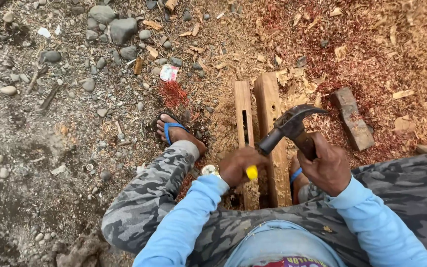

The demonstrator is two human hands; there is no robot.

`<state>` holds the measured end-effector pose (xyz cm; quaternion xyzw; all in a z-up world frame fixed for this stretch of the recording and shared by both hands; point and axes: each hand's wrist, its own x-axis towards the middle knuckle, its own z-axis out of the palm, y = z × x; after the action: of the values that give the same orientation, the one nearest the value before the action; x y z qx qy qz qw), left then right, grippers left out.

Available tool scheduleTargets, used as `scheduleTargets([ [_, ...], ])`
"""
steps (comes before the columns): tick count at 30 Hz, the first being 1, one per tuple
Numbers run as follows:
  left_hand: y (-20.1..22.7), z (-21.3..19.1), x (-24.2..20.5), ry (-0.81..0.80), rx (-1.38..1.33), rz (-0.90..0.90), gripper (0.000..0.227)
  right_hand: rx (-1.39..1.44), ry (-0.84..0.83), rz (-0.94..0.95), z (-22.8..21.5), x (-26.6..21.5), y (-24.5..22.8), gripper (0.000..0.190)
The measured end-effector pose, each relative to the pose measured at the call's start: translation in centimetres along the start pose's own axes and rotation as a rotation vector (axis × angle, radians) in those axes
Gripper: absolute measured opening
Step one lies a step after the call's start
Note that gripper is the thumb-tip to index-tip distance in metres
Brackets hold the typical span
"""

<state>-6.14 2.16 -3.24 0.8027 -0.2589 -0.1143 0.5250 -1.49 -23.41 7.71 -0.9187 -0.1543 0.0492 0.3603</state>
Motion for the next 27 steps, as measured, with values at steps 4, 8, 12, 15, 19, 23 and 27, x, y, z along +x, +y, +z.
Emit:
scheduleTargets([
  [4,-1.5,1.3,1.3,-0.308,0.586,0.257,0.029,-0.021,0.098,-0.118,0.7,0.9,1.8,0.045],
  [8,-2.8,2.2,0.1,-0.182,-0.149,-0.395,0.022,-0.012,0.054,-0.035,0.1,-1.2,1.0,0.044],
  [12,-4.8,0.0,1.9,-0.127,0.34,0.36,0.029,0.025,0.064,-0.023,-0.2,0.5,0.8,0.036],
  [15,-1.7,-1.1,3.1,-0.359,0.441,0.358,0.038,-0.005,0.107,-0.004,-0.6,-0.3,0.5,0.034],
  [19,6.2,-7.9,6.7,0.085,0.568,0.533,0.029,0.039,0.158,0.017,-0.5,-0.9,2.0,0.029],
  [23,7.5,-13.5,8.7,0.689,-0.362,0.256,0.037,0.127,0.192,0.09,-1.1,0.6,0.3,0.035],
  [27,5.2,-12.4,8.3,0.765,-1.134,0.16,0.046,0.285,0.156,0.096,-0.6,1.7,0.5,0.027],
])
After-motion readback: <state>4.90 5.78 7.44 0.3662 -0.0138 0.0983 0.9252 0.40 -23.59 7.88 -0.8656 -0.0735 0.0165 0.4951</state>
